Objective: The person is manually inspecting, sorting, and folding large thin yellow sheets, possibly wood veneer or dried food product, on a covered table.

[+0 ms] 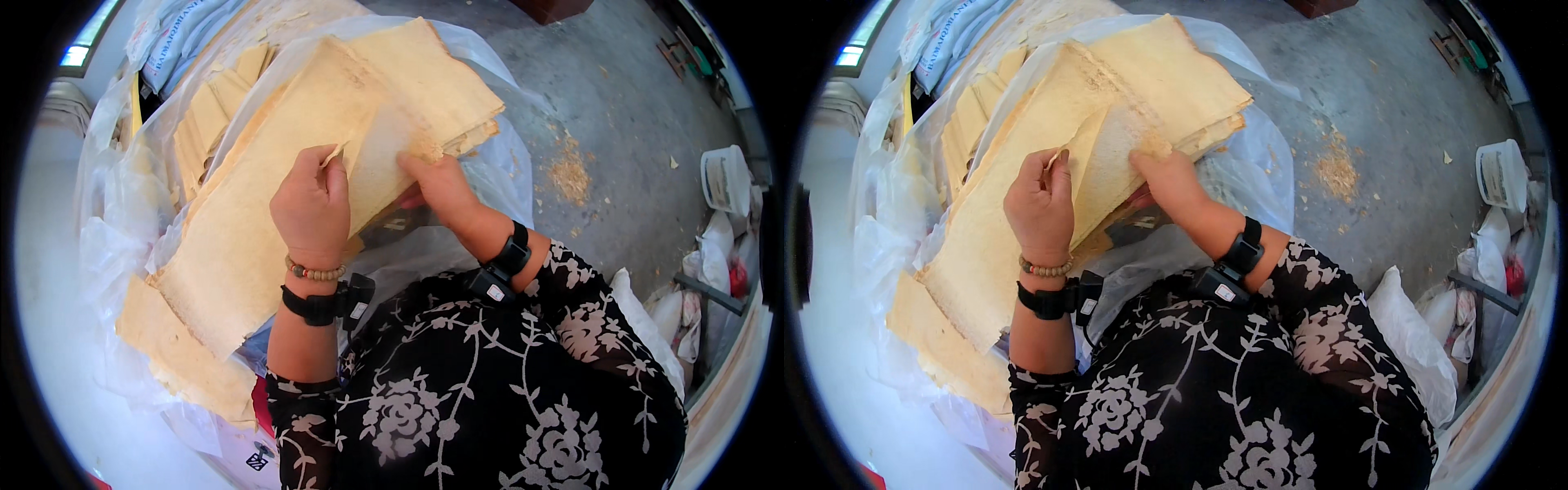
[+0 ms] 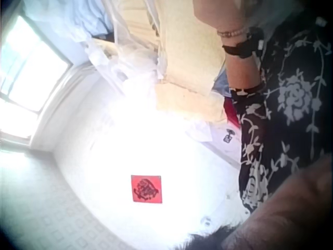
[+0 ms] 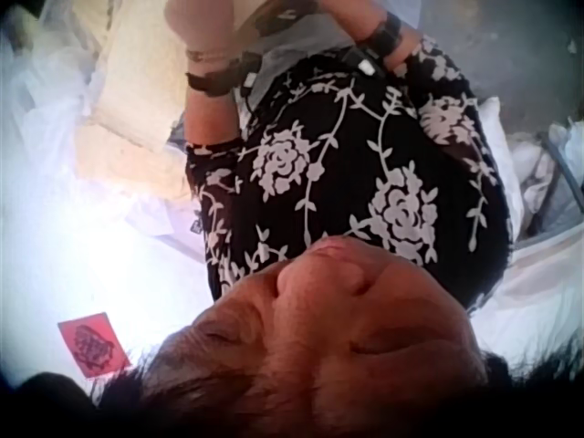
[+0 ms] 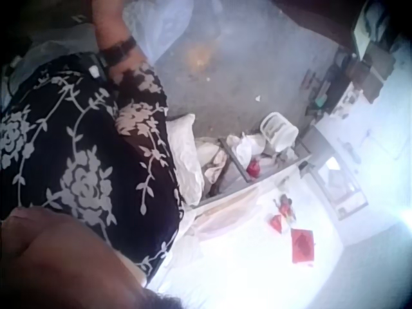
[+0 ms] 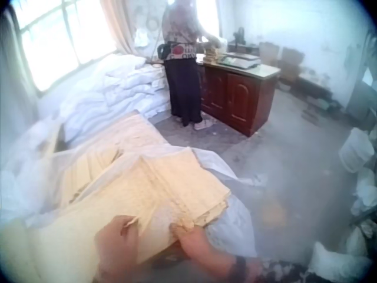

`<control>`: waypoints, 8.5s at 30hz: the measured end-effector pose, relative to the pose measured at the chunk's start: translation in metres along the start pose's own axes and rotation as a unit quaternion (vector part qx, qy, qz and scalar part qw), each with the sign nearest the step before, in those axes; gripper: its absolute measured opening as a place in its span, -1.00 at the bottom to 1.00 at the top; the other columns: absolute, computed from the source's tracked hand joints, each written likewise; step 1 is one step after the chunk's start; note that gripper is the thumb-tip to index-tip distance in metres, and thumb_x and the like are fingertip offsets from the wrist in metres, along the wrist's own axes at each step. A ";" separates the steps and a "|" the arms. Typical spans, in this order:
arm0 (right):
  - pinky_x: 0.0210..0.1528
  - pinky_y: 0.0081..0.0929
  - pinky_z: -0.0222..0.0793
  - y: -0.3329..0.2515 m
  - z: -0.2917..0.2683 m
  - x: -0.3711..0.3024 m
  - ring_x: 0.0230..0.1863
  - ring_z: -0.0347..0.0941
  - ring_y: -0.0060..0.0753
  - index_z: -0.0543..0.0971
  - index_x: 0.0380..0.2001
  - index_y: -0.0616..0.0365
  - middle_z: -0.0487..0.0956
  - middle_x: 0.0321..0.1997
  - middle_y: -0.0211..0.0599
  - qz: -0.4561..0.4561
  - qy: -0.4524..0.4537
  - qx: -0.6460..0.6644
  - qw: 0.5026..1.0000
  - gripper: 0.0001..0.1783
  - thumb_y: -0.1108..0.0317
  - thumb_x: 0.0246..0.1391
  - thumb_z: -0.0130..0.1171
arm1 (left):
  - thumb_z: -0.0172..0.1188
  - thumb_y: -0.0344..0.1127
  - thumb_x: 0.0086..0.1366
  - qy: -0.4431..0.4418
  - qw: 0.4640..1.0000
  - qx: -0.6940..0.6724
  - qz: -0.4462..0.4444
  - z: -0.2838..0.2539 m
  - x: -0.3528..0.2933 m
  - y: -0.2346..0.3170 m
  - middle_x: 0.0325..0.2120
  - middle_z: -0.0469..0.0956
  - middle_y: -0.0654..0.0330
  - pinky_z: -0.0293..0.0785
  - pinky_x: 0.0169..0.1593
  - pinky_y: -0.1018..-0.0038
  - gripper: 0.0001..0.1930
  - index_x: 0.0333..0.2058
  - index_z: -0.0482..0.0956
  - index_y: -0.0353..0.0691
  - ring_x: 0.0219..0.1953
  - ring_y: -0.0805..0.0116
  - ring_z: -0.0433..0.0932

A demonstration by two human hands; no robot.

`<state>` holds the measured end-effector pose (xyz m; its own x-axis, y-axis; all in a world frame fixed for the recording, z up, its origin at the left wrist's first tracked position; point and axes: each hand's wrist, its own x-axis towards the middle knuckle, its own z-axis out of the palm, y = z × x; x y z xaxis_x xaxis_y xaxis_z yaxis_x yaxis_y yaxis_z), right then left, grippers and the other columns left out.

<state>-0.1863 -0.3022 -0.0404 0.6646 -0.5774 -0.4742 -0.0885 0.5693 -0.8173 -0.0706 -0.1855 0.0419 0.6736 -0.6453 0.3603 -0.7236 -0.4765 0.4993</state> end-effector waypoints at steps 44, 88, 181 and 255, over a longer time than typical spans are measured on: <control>0.15 0.01 0.24 -0.029 0.082 0.075 0.07 0.39 -0.15 0.65 -0.16 0.13 0.43 0.19 -0.09 -0.427 -0.058 -0.664 0.611 -0.63 0.14 0.23 -0.02 | 0.17 -0.56 0.19 0.237 0.971 0.012 0.038 -0.073 -0.039 -0.020 -0.34 0.66 0.06 0.54 -0.26 0.47 -0.78 -0.17 0.60 -0.29 -0.35 0.26 0.65; 0.02 -0.45 0.42 -0.024 0.122 -0.035 -0.03 0.51 -0.45 0.59 -0.08 0.41 0.63 -0.07 -0.21 -0.140 -0.099 -0.452 0.875 -0.54 0.17 0.18 0.23 | 0.38 0.00 0.02 -0.145 0.968 0.193 0.071 0.010 -0.103 -0.034 0.10 0.32 -0.23 0.22 0.25 0.19 -0.29 0.01 0.45 -0.44 0.19 -0.11 0.25; 0.30 -0.19 0.25 -0.237 0.135 -0.059 0.18 0.42 -0.18 0.46 0.05 0.34 0.53 0.09 -0.03 -0.490 -0.104 0.060 0.863 -0.64 0.30 0.36 -0.11 | 0.10 0.12 0.28 0.159 0.799 -0.445 -0.371 -0.103 -0.105 -0.316 0.11 0.46 0.01 0.33 0.17 0.30 -0.30 0.27 0.30 -0.19 0.15 0.17 0.43; -0.28 -0.54 0.41 -0.099 -0.067 0.146 -0.36 0.48 -0.54 0.61 -0.19 0.25 0.61 -0.37 -0.44 -0.387 0.064 -0.485 0.781 -0.68 0.16 0.26 0.17 | 0.44 -0.20 0.00 0.004 0.866 0.342 -0.365 -0.277 -0.376 -0.247 0.19 0.39 0.19 0.38 0.12 0.23 -0.26 0.19 0.37 -0.10 0.25 0.17 0.31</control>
<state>-0.1303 -0.4821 -0.0512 0.7240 -0.6174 0.3077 -0.2578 -0.6558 -0.7095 -0.1032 0.3401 0.0014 0.9881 -0.0194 0.1525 -0.0218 -0.9997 0.0142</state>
